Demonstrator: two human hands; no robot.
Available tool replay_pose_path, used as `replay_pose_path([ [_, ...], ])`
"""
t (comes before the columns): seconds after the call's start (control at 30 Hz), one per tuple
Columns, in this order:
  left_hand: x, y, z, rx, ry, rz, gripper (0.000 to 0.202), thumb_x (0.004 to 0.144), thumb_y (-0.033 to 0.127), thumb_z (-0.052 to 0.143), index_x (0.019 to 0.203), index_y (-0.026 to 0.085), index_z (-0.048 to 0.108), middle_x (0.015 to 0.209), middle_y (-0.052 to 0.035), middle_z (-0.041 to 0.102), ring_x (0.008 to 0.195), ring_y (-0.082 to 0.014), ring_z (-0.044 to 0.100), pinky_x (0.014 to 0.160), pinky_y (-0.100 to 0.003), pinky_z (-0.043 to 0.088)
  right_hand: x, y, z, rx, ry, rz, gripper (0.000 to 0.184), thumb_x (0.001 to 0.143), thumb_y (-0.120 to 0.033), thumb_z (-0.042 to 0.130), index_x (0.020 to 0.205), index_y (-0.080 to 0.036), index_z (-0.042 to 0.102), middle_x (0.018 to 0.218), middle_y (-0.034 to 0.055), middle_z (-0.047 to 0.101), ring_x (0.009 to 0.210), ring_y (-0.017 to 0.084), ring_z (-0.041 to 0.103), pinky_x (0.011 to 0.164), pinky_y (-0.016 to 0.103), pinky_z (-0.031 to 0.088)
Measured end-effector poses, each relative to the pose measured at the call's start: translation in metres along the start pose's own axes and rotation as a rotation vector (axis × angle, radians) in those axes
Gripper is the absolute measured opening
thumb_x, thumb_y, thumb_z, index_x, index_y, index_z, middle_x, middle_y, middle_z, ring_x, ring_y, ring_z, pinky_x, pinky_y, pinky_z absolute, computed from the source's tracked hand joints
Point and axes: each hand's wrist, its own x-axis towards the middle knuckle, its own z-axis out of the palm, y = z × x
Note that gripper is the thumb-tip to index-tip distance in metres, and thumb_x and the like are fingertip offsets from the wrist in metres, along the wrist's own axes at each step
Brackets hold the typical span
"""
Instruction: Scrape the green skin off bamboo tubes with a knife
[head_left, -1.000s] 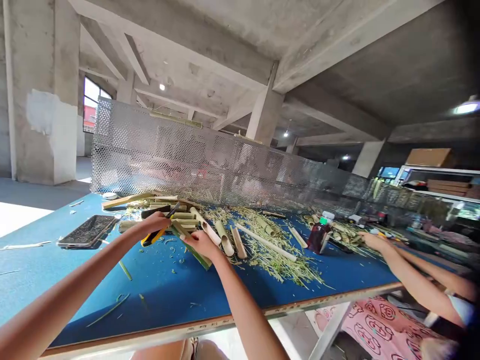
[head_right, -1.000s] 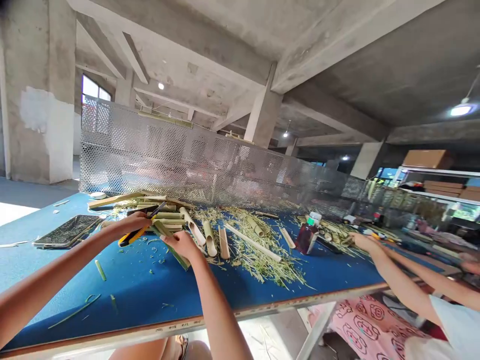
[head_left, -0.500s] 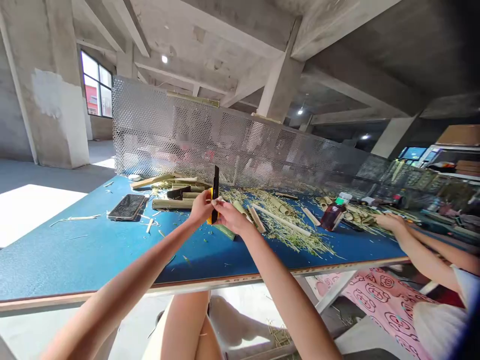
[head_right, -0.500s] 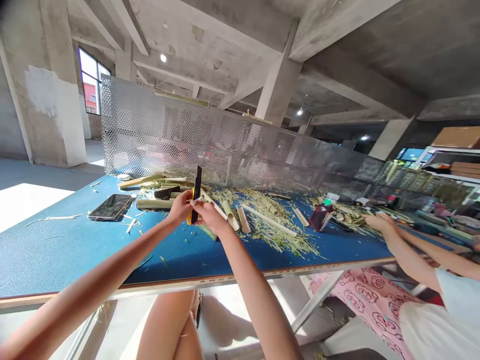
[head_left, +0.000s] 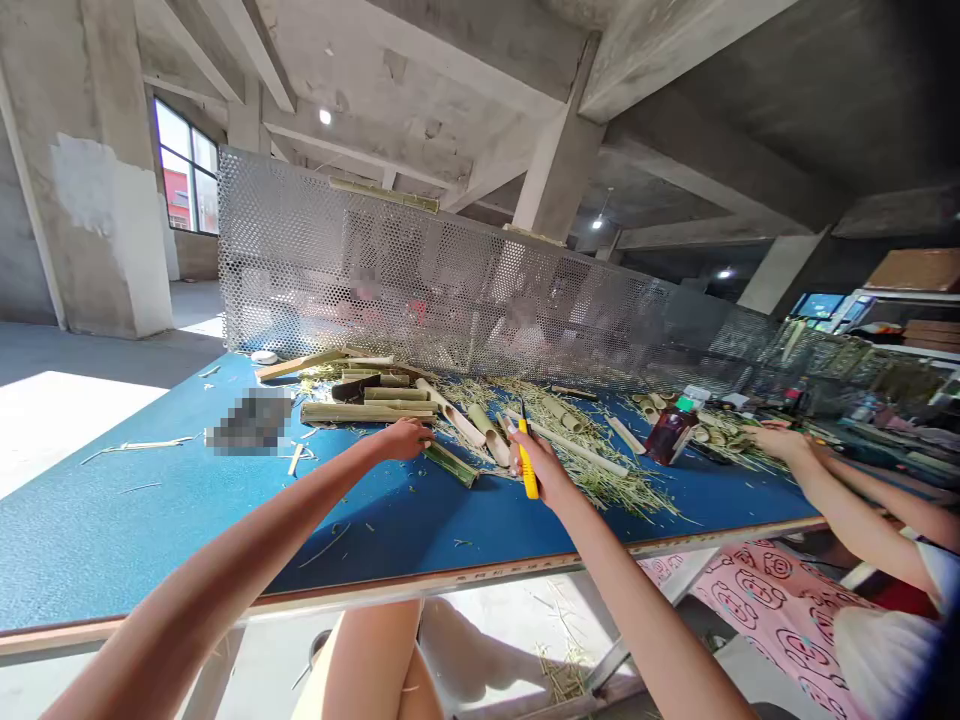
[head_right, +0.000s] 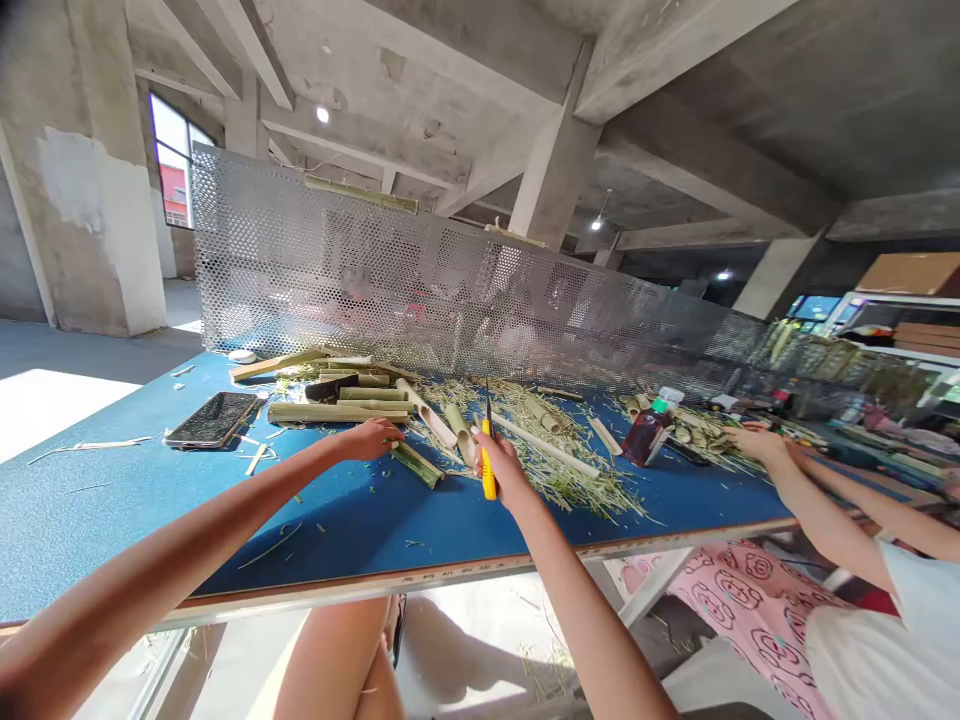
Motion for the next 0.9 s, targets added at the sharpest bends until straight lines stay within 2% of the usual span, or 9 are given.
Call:
replay_pose_path([
  [0.1,-0.002,-0.007,-0.012,-0.034,-0.134,0.091,0.025,0.083,0.014,0.046,0.091,0.019,0.069,0.092,-0.0052,0.067,0.087,-0.0162,0.06,0.079,-0.024,0.047,-0.008,-0.003,-0.01,-0.236,-0.117,-0.078,0.032,0.07,-0.046,0.059,0.089,-0.021,0.051,0.059,-0.0057,0.048,0.049,0.012,0.045,0.052,0.026,0.042],
  [0.2,-0.028,0.008,-0.027,-0.008,-0.136,0.127,0.027,0.085,0.017,0.044,0.102,0.018,0.065,0.107,-0.0092,0.063,0.094,-0.0176,0.059,0.081,-0.026,0.046,-0.012,-0.006,-0.013,-0.516,-0.245,-0.145,0.033,0.073,-0.041,0.057,0.1,-0.022,0.054,0.071,-0.0017,0.055,0.059,0.015,0.052,0.06,0.029,0.045],
  [0.27,-0.056,0.032,-0.031,0.114,-0.027,0.109,0.034,0.089,0.021,0.037,0.114,0.016,0.059,0.115,-0.0155,0.057,0.091,-0.0213,0.06,0.077,-0.033,0.047,-0.009,-0.006,-0.01,-0.651,-0.28,-0.205,0.035,0.073,-0.038,0.057,0.105,-0.024,0.056,0.083,0.0024,0.061,0.067,0.018,0.057,0.062,0.029,0.045],
  [0.33,-0.086,0.066,-0.026,0.269,-0.022,0.157,0.033,0.089,0.027,0.037,0.106,0.016,0.063,0.095,-0.0154,0.062,0.076,-0.0226,0.061,0.063,-0.034,0.047,0.0,-0.005,-0.003,-0.743,-0.284,-0.247,0.034,0.074,-0.04,0.057,0.104,-0.024,0.059,0.091,0.0059,0.064,0.072,0.021,0.059,0.063,0.029,0.045],
  [0.4,-0.109,0.099,-0.012,0.405,-0.001,0.209,0.03,0.086,0.029,0.043,0.094,0.014,0.068,0.077,-0.0181,0.063,0.068,-0.026,0.06,0.05,-0.034,0.042,0.012,-0.005,0.009,-0.836,-0.297,-0.269,0.036,0.077,-0.048,0.054,0.099,-0.021,0.062,0.088,0.0078,0.065,0.072,0.022,0.06,0.061,0.029,0.044],
  [0.5,-0.124,0.13,0.015,0.625,0.176,0.234,0.035,0.078,0.026,0.05,0.098,0.003,0.069,0.087,-0.0317,0.062,0.071,-0.0348,0.061,0.049,-0.042,0.042,0.03,-0.006,0.035,-1.038,-0.349,-0.322,0.044,0.078,-0.059,0.05,0.088,-0.019,0.066,0.072,0.0071,0.064,0.064,0.022,0.059,0.058,0.028,0.04],
  [0.6,-0.119,0.131,0.031,0.675,0.28,0.218,0.039,0.074,0.027,0.053,0.099,0.002,0.07,0.089,-0.0343,0.063,0.074,-0.0383,0.063,0.054,-0.047,0.044,0.042,-0.001,0.063,-1.254,-0.376,-0.396,0.045,0.084,-0.056,0.043,0.068,-0.02,0.064,0.06,0.0056,0.059,0.059,0.02,0.057,0.056,0.027,0.036],
  [0.7,-0.112,0.118,0.035,0.662,0.263,0.231,0.032,0.071,0.024,0.055,0.093,0.009,0.073,0.091,-0.0317,0.064,0.071,-0.0364,0.064,0.048,-0.044,0.045,0.05,0.011,0.08,-1.414,-0.375,-0.484,0.049,0.09,-0.046,0.034,0.058,-0.02,0.06,0.061,0.0074,0.061,0.061,0.021,0.059,0.056,0.027,0.033],
  [0.9,-0.114,0.103,0.04,0.794,0.315,0.319,0.032,0.078,0.027,0.048,0.088,0.011,0.074,0.079,-0.0269,0.068,0.055,-0.0285,0.064,0.035,-0.035,0.039,0.045,0.022,0.082,-1.569,-0.368,-0.638,0.043,0.09,-0.035,0.037,0.061,-0.018,0.064,0.063,0.0099,0.066,0.061,0.021,0.061,0.057,0.028,0.034],
])
